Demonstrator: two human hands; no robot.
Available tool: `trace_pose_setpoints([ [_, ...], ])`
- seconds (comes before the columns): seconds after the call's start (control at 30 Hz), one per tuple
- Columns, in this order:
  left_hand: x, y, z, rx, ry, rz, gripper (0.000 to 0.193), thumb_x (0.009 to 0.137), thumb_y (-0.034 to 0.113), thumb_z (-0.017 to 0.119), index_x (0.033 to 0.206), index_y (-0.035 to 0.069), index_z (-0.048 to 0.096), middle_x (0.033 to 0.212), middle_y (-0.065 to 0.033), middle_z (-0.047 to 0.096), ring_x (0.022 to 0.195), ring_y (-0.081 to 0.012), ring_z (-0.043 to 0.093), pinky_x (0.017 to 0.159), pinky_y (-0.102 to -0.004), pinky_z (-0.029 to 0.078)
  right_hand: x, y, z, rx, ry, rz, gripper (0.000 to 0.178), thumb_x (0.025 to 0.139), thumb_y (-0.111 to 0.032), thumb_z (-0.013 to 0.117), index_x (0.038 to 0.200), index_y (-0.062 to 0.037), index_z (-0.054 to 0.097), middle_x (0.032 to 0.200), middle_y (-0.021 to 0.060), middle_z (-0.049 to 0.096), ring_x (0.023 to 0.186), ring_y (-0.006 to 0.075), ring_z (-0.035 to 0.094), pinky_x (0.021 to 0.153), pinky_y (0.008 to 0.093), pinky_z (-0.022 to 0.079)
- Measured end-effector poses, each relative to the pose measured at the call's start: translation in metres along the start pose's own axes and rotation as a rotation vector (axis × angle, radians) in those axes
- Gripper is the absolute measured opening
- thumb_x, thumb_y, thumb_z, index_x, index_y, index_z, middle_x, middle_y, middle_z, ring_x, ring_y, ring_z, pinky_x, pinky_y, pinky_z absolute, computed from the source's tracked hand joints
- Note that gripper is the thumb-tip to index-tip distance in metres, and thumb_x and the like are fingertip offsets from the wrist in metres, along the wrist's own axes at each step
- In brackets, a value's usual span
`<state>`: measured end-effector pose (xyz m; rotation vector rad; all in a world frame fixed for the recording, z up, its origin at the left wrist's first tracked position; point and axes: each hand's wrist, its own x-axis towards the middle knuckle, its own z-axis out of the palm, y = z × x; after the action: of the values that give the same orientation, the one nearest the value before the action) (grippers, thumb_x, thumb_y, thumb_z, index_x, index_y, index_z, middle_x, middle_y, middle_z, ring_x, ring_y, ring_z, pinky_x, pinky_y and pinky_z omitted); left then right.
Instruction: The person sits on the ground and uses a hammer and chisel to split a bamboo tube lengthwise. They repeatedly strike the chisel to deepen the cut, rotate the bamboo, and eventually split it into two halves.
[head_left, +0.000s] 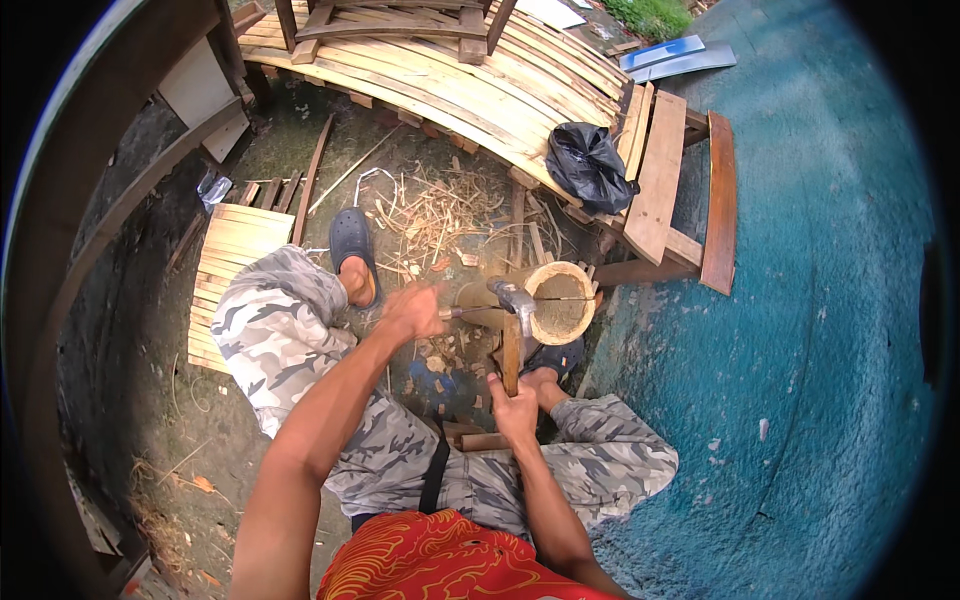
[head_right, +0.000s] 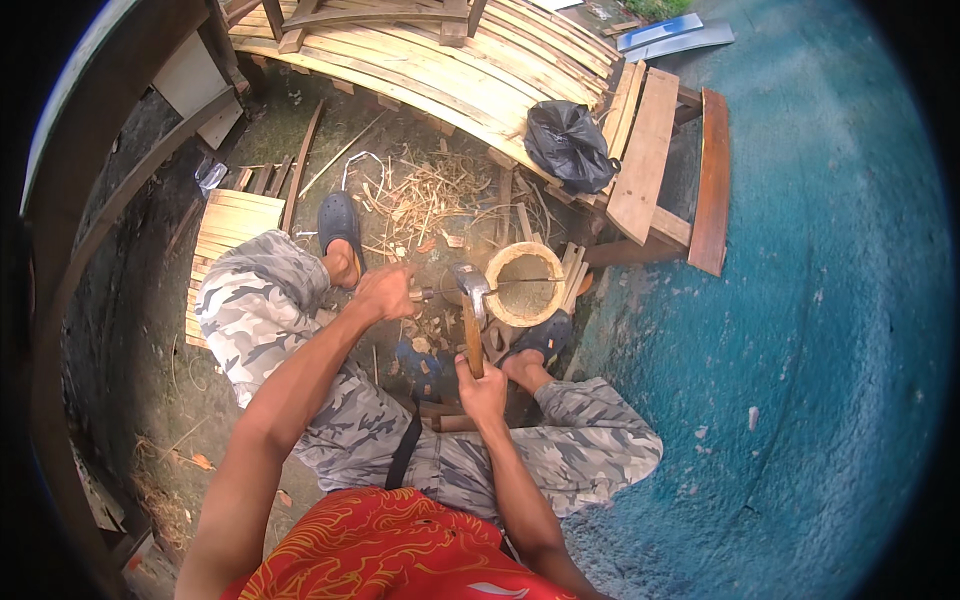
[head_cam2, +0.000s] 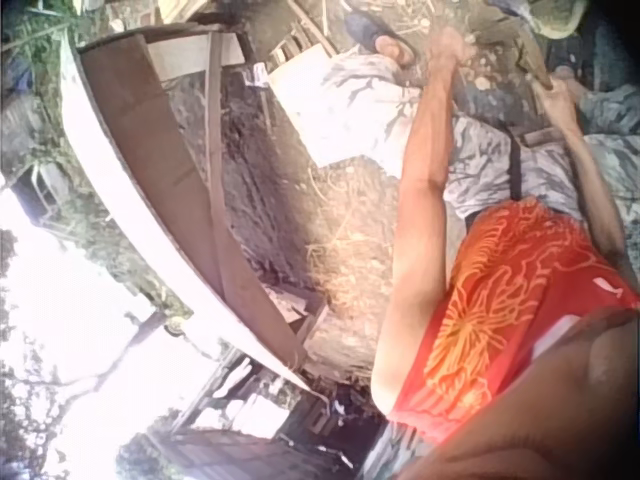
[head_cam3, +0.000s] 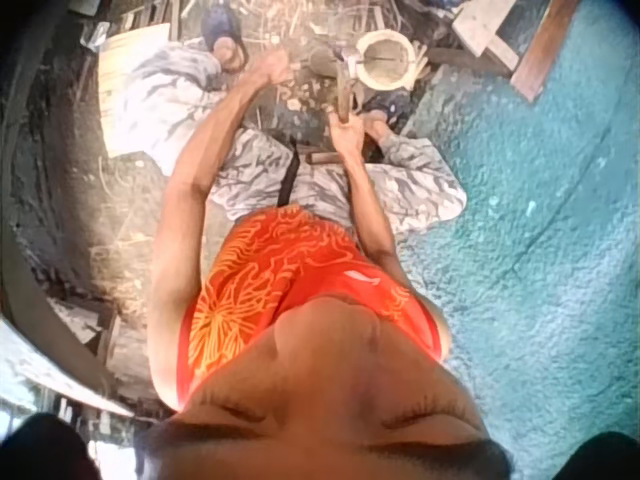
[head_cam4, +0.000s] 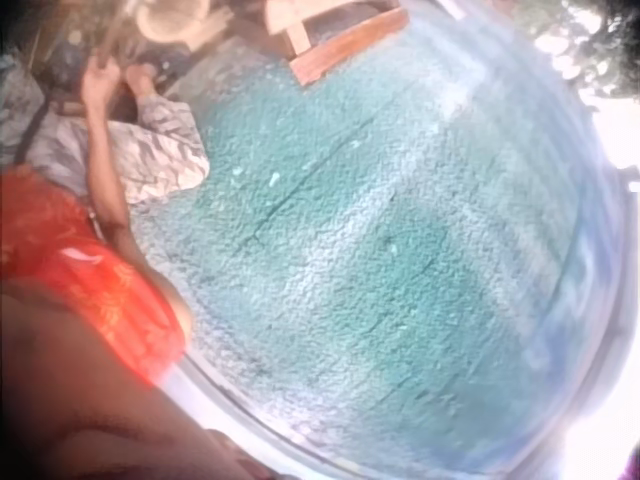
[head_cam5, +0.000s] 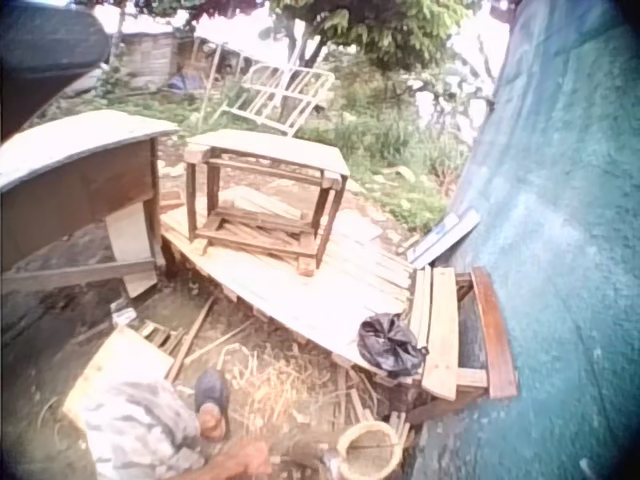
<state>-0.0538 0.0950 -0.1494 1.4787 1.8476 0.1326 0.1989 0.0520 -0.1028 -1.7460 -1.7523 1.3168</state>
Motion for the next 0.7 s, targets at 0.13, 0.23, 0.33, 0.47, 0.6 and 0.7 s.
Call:
trace_pose_setpoints([
  [0.13, 0.006, -0.002, 0.002, -0.054, 0.049, 0.002, 0.078, 0.071, 0.037, 0.078, 0.142, 0.013, 0.055, 0.123, -0.0196, 0.068, 0.116, -0.0373, 0.064, 0.098, -0.0476, 0.053, -0.014, -0.032, -0.031, 0.236, 0.071, -0.389, 0.041, 0.099, -0.011, 0.063, 0.064, -0.0025, 0.043, 0.057, 0.0033, 0.046, 0.054, 0.0077, 0.043, 0.047, 0.0289, 0.034],
  [0.23, 0.003, 0.000, 0.001, -0.061, 0.085, 0.046, 0.077, 0.071, 0.038, 0.078, 0.141, 0.013, 0.055, 0.123, -0.0205, 0.068, 0.117, -0.0368, 0.064, 0.097, -0.0467, 0.054, -0.006, -0.012, -0.022, 0.129, 0.206, -0.583, 0.040, 0.098, -0.012, 0.062, 0.063, -0.0024, 0.047, 0.056, 0.0030, 0.047, 0.051, 0.0100, 0.043, 0.046, 0.0309, 0.034],
  [0.33, 0.002, 0.003, 0.000, -0.069, 0.096, 0.049, 0.073, 0.071, 0.035, 0.076, 0.138, 0.013, 0.058, 0.119, -0.0209, 0.070, 0.112, -0.0367, 0.066, 0.095, -0.0467, 0.054, 0.008, 0.028, 0.005, 0.033, 0.006, 0.006, 0.040, 0.096, -0.022, 0.066, 0.063, -0.0016, 0.054, 0.053, 0.0017, 0.050, 0.047, 0.0128, 0.045, 0.047, 0.0347, 0.035],
  [0.47, 0.011, 0.005, -0.004, -0.007, 0.021, -0.028, 0.068, 0.070, 0.029, 0.072, 0.135, 0.012, 0.060, 0.111, -0.0206, 0.072, 0.104, -0.0377, 0.069, 0.091, -0.0476, 0.056, 0.024, 0.033, 0.000, -0.074, -0.050, 0.057, 0.039, 0.094, -0.025, 0.069, 0.067, -0.0002, 0.056, 0.053, 0.0011, 0.049, 0.050, 0.0113, 0.044, 0.048, 0.0353, 0.037],
  [0.6, 0.011, 0.004, 0.001, -0.029, 0.109, 0.007, 0.067, 0.070, 0.027, 0.071, 0.134, 0.012, 0.061, 0.110, -0.0206, 0.072, 0.101, -0.0380, 0.070, 0.090, -0.0477, 0.056, 0.001, -0.016, -0.033, 0.030, 0.061, -0.254, 0.036, 0.095, -0.024, 0.072, 0.071, -0.0009, 0.057, 0.059, 0.0012, 0.053, 0.055, 0.0100, 0.046, 0.052, 0.0328, 0.039],
  [0.7, 0.007, 0.002, 0.003, -0.086, 0.077, 0.013, 0.070, 0.069, 0.028, 0.072, 0.137, 0.013, 0.059, 0.112, -0.0209, 0.072, 0.104, -0.0380, 0.069, 0.092, -0.0477, 0.056, 0.000, -0.028, -0.043, 0.202, 0.074, -0.640, 0.041, 0.099, -0.015, 0.062, 0.063, -0.0033, 0.044, 0.058, 0.0053, 0.052, 0.055, 0.0127, 0.050, 0.054, 0.0292, 0.041],
])
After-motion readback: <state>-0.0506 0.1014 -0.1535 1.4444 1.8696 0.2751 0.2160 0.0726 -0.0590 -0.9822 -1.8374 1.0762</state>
